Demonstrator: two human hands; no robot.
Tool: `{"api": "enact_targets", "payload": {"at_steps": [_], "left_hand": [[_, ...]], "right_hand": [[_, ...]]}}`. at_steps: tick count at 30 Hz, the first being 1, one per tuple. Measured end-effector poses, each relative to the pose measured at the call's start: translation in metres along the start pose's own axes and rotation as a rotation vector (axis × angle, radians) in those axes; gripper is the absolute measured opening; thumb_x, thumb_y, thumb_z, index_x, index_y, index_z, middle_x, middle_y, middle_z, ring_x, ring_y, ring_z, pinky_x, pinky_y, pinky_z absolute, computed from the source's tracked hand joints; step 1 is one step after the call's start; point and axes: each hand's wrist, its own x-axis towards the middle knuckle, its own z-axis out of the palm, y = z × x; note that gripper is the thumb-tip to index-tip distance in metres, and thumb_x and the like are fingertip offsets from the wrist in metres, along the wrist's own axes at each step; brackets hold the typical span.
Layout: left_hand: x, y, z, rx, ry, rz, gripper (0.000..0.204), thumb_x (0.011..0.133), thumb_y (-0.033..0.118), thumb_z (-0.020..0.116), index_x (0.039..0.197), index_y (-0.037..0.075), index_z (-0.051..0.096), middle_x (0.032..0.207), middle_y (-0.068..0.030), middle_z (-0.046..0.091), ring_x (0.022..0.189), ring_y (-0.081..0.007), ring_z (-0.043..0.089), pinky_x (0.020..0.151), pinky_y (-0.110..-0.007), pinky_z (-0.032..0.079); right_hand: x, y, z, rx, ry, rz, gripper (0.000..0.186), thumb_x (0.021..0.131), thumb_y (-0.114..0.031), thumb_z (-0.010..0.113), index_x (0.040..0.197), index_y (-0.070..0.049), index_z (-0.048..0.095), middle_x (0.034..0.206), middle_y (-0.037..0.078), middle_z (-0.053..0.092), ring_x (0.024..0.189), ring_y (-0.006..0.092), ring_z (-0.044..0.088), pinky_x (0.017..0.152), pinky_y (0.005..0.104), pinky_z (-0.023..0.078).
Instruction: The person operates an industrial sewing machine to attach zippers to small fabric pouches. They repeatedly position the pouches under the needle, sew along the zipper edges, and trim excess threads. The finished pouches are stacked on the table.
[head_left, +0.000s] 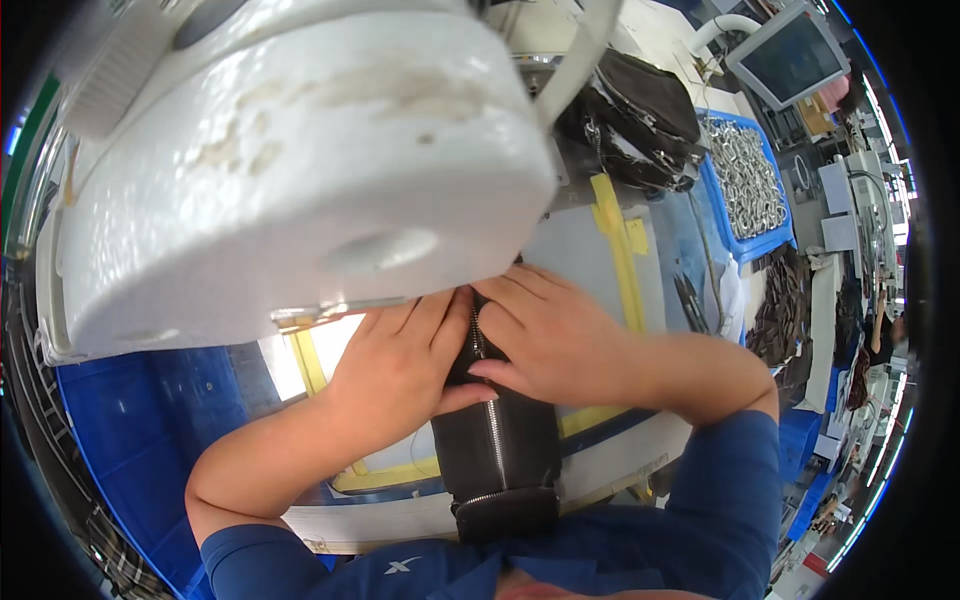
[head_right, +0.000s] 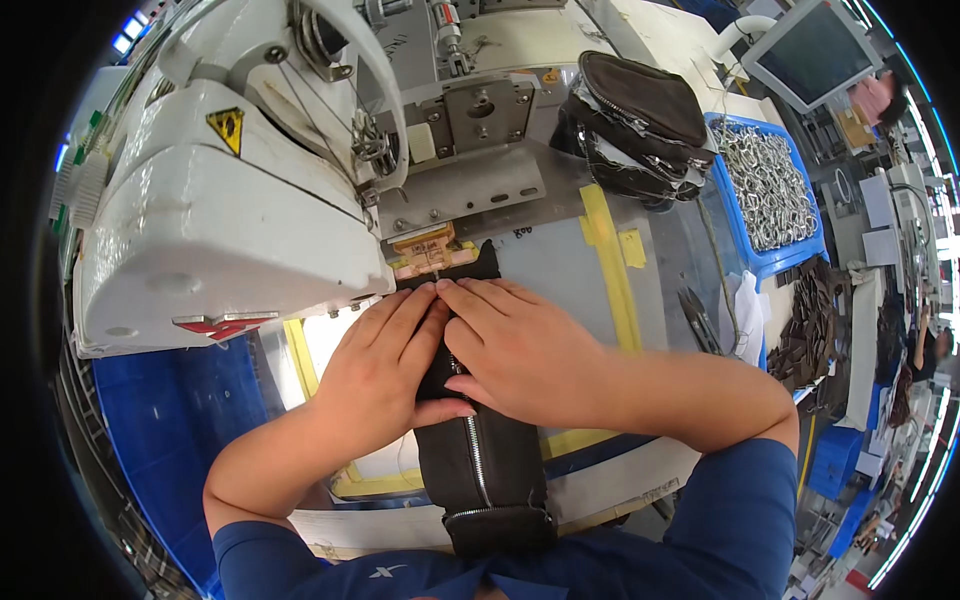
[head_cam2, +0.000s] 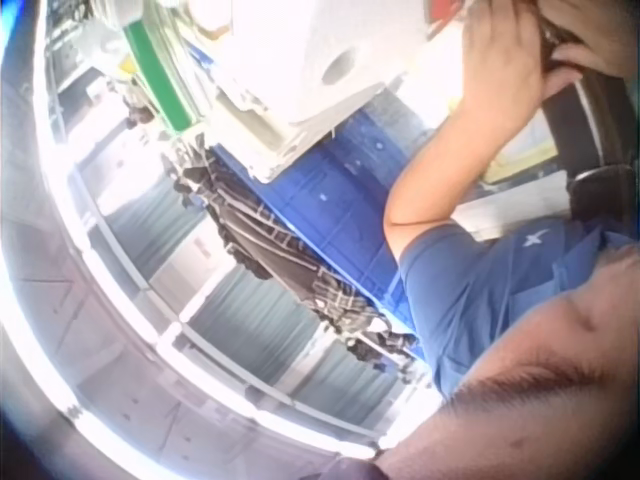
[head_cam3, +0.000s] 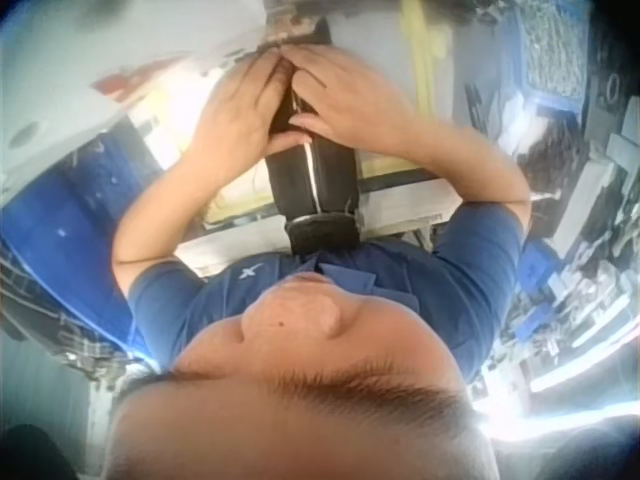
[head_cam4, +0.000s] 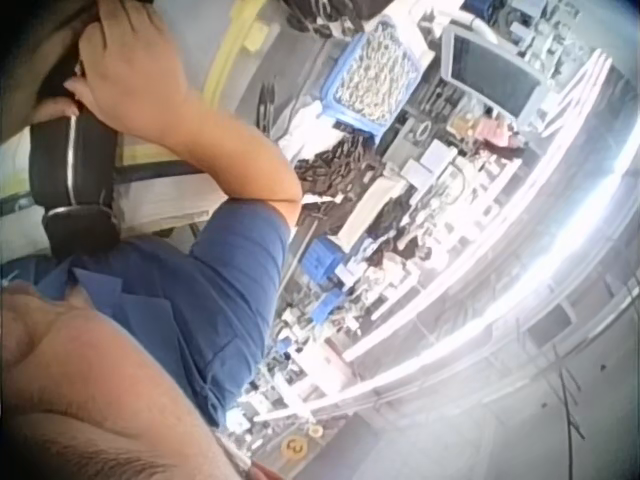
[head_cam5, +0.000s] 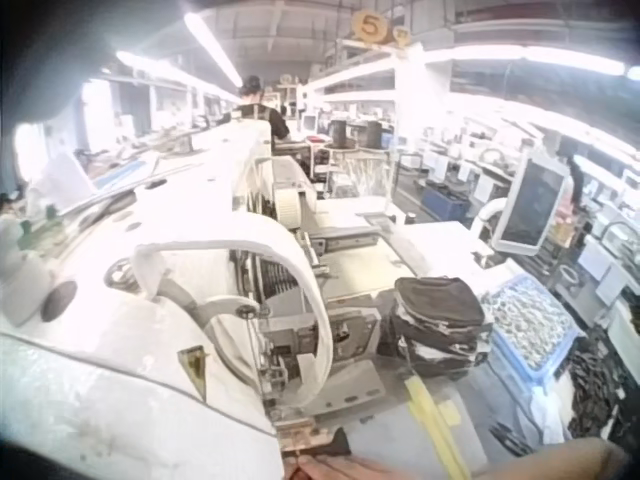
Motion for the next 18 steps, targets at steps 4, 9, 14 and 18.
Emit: {"api": "enact_targets", "payload": {"at_steps": [4, 9, 14, 18], "left_hand": [[0.0018, -0.0005, 0.0005, -0.022, -0.009, -0.006, 0.097, 0.070, 0.052, 0.089, 0.138, -0.010, 0.058, 0.143, -0.0275, 0.056, 0.126, -0.0453, 0.057, 0.112, -0.052, 0.047], [0.0022, 0.0017, 0.0002, -0.029, -0.030, -0.022, 0.098, 0.069, 0.052, 0.089, 0.139, -0.010, 0.057, 0.144, -0.0276, 0.055, 0.127, -0.0456, 0.057, 0.112, -0.052, 0.046], [0.0017, 0.0007, 0.0011, -0.008, -0.023, -0.001, 0.101, 0.068, 0.053, 0.089, 0.140, -0.011, 0.056, 0.145, -0.0289, 0.055, 0.129, -0.0456, 0.056, 0.113, -0.052, 0.046], [-0.0010, -0.0003, 0.0027, 0.005, 0.010, 0.010, 0.102, 0.068, 0.054, 0.089, 0.140, -0.011, 0.056, 0.145, -0.0299, 0.055, 0.128, -0.0466, 0.057, 0.112, -0.053, 0.046]], "right_hand": [[-0.0015, 0.0030, -0.0027, 0.009, -0.021, -0.009, 0.062, 0.087, -0.035, 0.080, 0.126, 0.010, 0.060, 0.144, 0.029, 0.058, 0.135, 0.0411, 0.057, 0.117, 0.0477, 0.046], [-0.0008, 0.0039, -0.0031, 0.027, -0.003, -0.017, 0.062, 0.087, -0.035, 0.080, 0.125, 0.009, 0.061, 0.143, 0.028, 0.059, 0.134, 0.0407, 0.058, 0.117, 0.0460, 0.045], [-0.0015, 0.0051, 0.0006, 0.024, 0.035, -0.030, 0.062, 0.086, -0.034, 0.081, 0.124, 0.009, 0.060, 0.143, 0.028, 0.059, 0.133, 0.0406, 0.058, 0.117, 0.0454, 0.046], [-0.0026, 0.0041, 0.0009, 0.088, 0.022, 0.023, 0.065, 0.086, -0.035, 0.082, 0.126, 0.010, 0.059, 0.144, 0.030, 0.057, 0.135, 0.0424, 0.057, 0.117, 0.0462, 0.045]]}}
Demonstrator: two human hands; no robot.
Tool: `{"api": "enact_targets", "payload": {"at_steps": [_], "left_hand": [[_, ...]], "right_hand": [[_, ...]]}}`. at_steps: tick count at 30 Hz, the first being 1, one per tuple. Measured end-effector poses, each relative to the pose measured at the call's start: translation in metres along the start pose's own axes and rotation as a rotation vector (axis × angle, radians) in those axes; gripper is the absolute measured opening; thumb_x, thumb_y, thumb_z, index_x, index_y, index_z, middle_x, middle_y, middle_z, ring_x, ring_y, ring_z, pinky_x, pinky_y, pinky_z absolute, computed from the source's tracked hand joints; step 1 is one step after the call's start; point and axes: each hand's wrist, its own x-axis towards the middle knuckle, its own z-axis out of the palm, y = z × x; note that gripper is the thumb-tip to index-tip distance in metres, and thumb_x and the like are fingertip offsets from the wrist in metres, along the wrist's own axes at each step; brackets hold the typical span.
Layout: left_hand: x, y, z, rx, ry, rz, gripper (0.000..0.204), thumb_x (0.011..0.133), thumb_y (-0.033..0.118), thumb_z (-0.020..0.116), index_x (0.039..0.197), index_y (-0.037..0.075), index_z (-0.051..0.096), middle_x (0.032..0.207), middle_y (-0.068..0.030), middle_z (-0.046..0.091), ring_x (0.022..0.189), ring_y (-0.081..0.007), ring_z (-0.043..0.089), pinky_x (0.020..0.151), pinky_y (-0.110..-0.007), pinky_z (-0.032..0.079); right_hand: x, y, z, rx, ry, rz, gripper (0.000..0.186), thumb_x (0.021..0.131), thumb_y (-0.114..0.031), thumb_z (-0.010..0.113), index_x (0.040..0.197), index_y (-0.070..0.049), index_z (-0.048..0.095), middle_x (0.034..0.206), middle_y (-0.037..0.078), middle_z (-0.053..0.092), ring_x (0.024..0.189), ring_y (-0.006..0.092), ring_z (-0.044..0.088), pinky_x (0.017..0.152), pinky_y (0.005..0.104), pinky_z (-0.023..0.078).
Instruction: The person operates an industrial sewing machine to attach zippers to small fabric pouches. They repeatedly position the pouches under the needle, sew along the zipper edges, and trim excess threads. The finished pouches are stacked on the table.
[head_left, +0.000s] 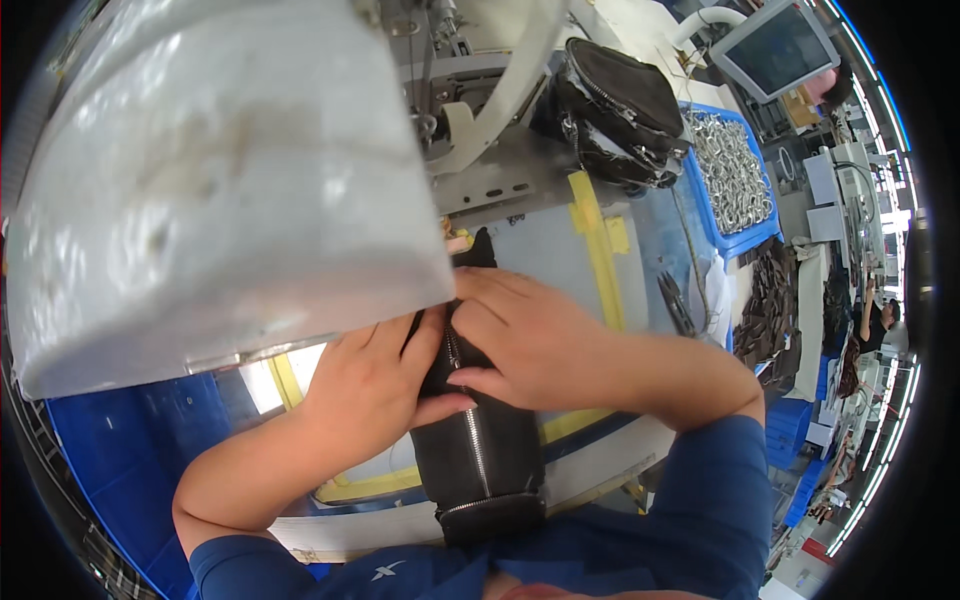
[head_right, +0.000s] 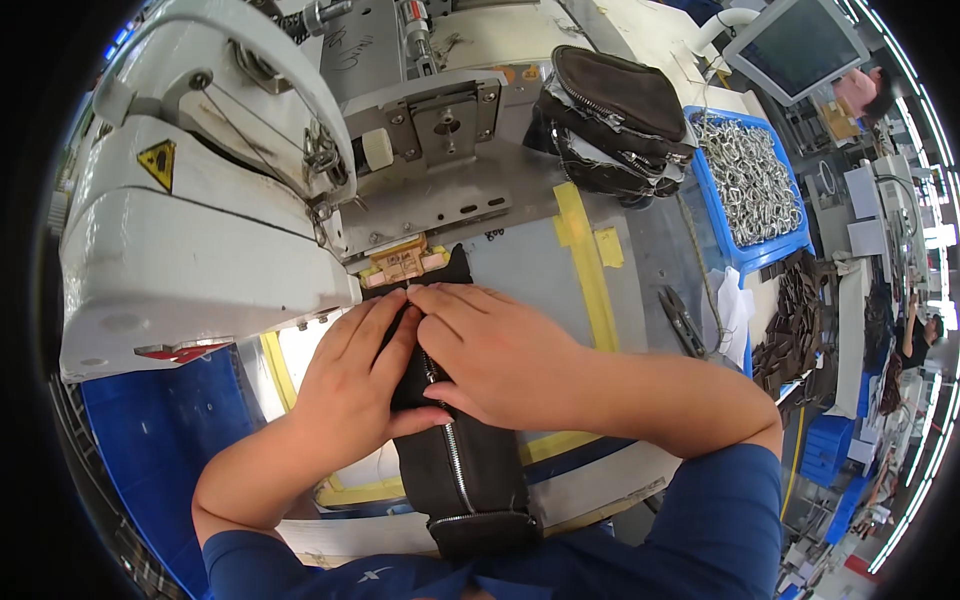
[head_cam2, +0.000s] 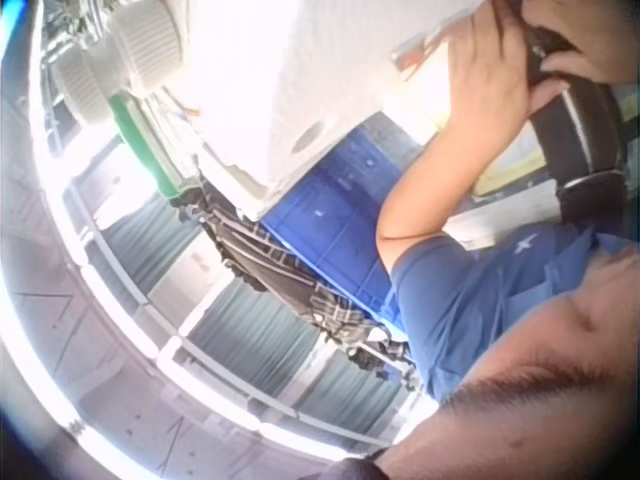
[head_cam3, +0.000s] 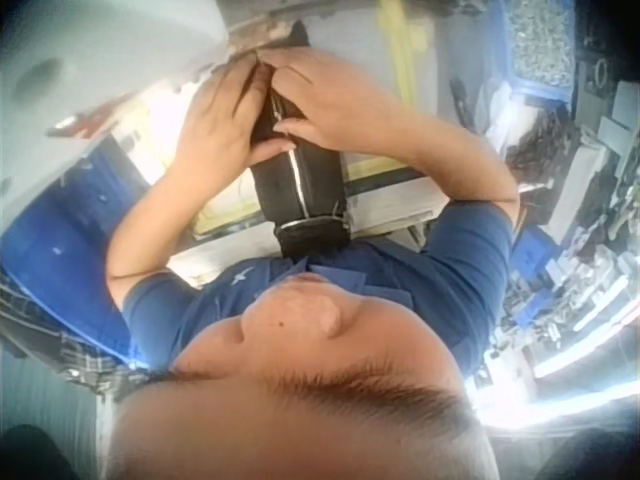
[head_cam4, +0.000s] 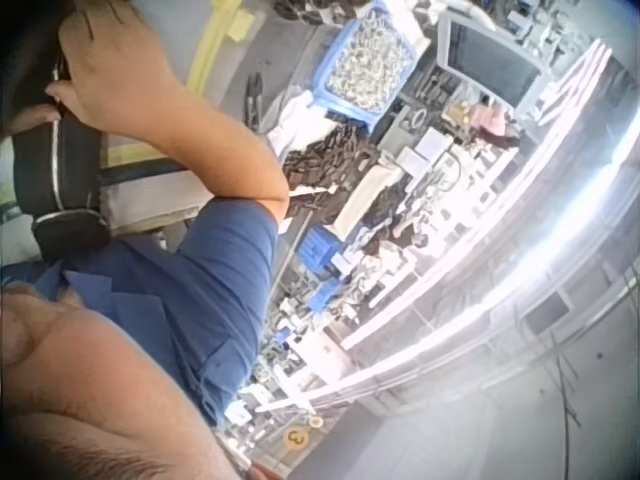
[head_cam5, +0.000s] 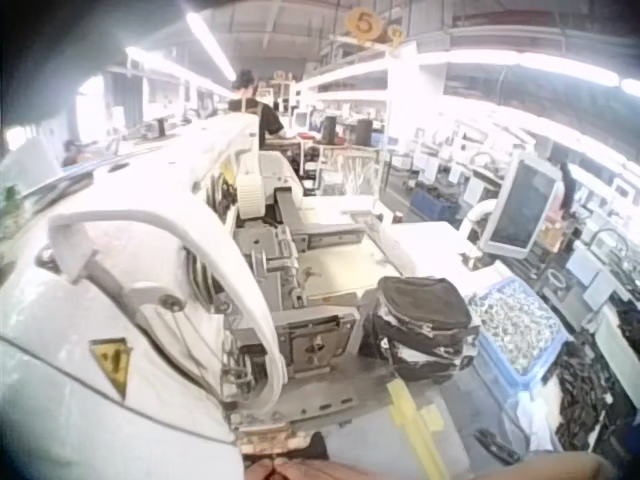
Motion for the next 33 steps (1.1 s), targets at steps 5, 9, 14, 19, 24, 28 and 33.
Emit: {"api": "enact_targets", "payload": {"at_steps": [5, 9, 14, 19, 24, 28, 33], "left_hand": [[0.000, 0.000, 0.001, -0.042, -0.028, -0.038, 0.100, 0.070, 0.055, 0.088, 0.140, -0.009, 0.057, 0.145, -0.0305, 0.054, 0.127, -0.0464, 0.057, 0.111, -0.052, 0.047], [0.000, 0.000, 0.000, -0.046, -0.058, -0.060, 0.099, 0.070, 0.056, 0.088, 0.139, -0.009, 0.057, 0.145, -0.0307, 0.054, 0.126, -0.0457, 0.058, 0.110, -0.052, 0.047], [-0.003, 0.002, 0.001, -0.034, -0.098, -0.088, 0.099, 0.070, 0.056, 0.088, 0.138, -0.009, 0.057, 0.145, -0.0303, 0.054, 0.125, -0.0452, 0.058, 0.109, -0.051, 0.047], [0.002, 0.001, -0.004, -0.038, -0.029, -0.025, 0.099, 0.069, 0.056, 0.088, 0.138, -0.009, 0.058, 0.144, -0.0299, 0.055, 0.125, -0.0454, 0.059, 0.110, -0.052, 0.047], [0.002, 0.001, 0.000, -0.031, -0.025, -0.053, 0.101, 0.067, 0.056, 0.090, 0.139, -0.008, 0.059, 0.147, -0.0286, 0.055, 0.128, -0.0455, 0.057, 0.111, -0.053, 0.045], [0.005, 0.000, 0.000, -0.027, -0.044, -0.051, 0.105, 0.065, 0.056, 0.091, 0.142, -0.007, 0.056, 0.151, -0.0274, 0.052, 0.132, -0.0463, 0.053, 0.114, -0.054, 0.042], [0.004, 0.002, 0.000, 0.079, -0.047, -0.017, 0.105, 0.065, 0.054, 0.090, 0.142, -0.009, 0.054, 0.156, -0.0281, 0.048, 0.135, -0.0470, 0.050, 0.116, -0.054, 0.038]], "right_hand": [[-0.001, -0.004, -0.002, 0.019, -0.065, 0.072, 0.066, 0.087, -0.036, 0.081, 0.127, 0.011, 0.057, 0.146, 0.032, 0.054, 0.138, 0.0447, 0.054, 0.119, 0.0475, 0.044], [0.001, -0.004, -0.006, -0.009, -0.094, 0.039, 0.064, 0.089, -0.037, 0.078, 0.127, 0.011, 0.057, 0.146, 0.032, 0.054, 0.138, 0.0445, 0.054, 0.119, 0.0472, 0.044], [0.001, -0.005, -0.009, -0.019, -0.121, 0.037, 0.064, 0.090, -0.037, 0.077, 0.127, 0.011, 0.057, 0.147, 0.032, 0.054, 0.138, 0.0438, 0.054, 0.119, 0.0467, 0.044], [-0.002, -0.006, -0.007, -0.081, -0.036, -0.013, 0.065, 0.090, -0.037, 0.077, 0.129, 0.011, 0.057, 0.147, 0.031, 0.056, 0.138, 0.0430, 0.055, 0.119, 0.0464, 0.044], [0.002, -0.002, -0.005, -0.040, -0.038, -0.011, 0.064, 0.089, -0.035, 0.079, 0.128, 0.011, 0.058, 0.145, 0.031, 0.057, 0.138, 0.0434, 0.056, 0.118, 0.0468, 0.044], [-0.003, 0.001, -0.002, -0.002, 0.028, -0.020, 0.061, 0.085, -0.034, 0.082, 0.123, 0.009, 0.061, 0.145, 0.031, 0.058, 0.137, 0.0429, 0.056, 0.117, 0.0469, 0.045], [-0.010, -0.001, -0.012, 0.078, 0.013, 0.028, 0.055, 0.085, -0.035, 0.082, 0.118, 0.005, 0.064, 0.139, 0.027, 0.060, 0.131, 0.0408, 0.059, 0.111, 0.0466, 0.049]]}}
